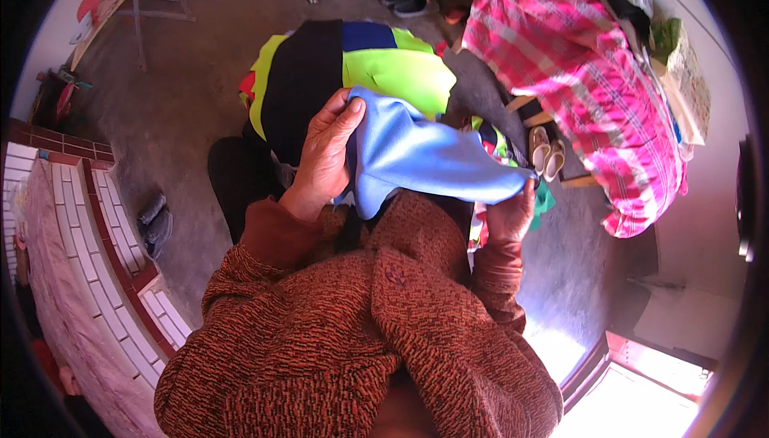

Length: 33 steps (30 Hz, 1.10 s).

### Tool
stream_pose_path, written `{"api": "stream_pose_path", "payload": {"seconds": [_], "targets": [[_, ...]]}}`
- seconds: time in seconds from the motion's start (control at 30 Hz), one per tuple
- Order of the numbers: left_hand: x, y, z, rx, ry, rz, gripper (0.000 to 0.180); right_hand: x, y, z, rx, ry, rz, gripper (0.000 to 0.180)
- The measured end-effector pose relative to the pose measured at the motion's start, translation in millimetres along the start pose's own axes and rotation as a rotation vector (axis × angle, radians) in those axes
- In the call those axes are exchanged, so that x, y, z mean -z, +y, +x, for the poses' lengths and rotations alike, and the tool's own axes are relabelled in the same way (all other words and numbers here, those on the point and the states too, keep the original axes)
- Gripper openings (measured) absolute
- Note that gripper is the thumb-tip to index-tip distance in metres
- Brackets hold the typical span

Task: The person sits on the floor and repeatedly picks up, inspects, and stacks colorful paper pieces by hand. They handle sheets of various colors including green, red, blue, and white, organizing them into a growing pile on their lap.

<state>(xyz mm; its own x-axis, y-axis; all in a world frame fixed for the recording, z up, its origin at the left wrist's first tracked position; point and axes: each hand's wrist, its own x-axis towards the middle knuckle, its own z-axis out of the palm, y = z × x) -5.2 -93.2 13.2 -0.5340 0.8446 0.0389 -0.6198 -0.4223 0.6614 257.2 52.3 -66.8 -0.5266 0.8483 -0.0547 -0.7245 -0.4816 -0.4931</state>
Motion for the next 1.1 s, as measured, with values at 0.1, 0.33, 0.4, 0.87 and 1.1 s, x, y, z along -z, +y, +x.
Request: {"api": "stream_pose_path", "payload": {"seconds": [0.1,0.33,0.4,0.87,1.1], "targets": [[0.8,10.7,28.4,0.048,0.035,0.018,0.012,-24.6,-20.5,27.2,0.174,-0.010,-0.283,0.036],[-35.9,100.7,123.7,-0.228,-0.016,0.151,0.016,-186.9,-53.2,140.8,0.561,-0.475,-0.352,0.032],[-44.6,134.8,133.3,-0.371,-0.042,0.163,0.018,-216.4,-51.8,141.3,0.598,-0.446,-0.293,0.035],[177.2,68.6,51.5,-0.077,0.509,0.454,0.024,-66.5,111.9,55.5,-0.206,-0.022,-0.636,0.021],[157.5,62.3,31.9,-0.182,0.483,0.546,0.027,-44.9,111.8,52.9,-0.272,-0.046,-0.584,0.023]]}}
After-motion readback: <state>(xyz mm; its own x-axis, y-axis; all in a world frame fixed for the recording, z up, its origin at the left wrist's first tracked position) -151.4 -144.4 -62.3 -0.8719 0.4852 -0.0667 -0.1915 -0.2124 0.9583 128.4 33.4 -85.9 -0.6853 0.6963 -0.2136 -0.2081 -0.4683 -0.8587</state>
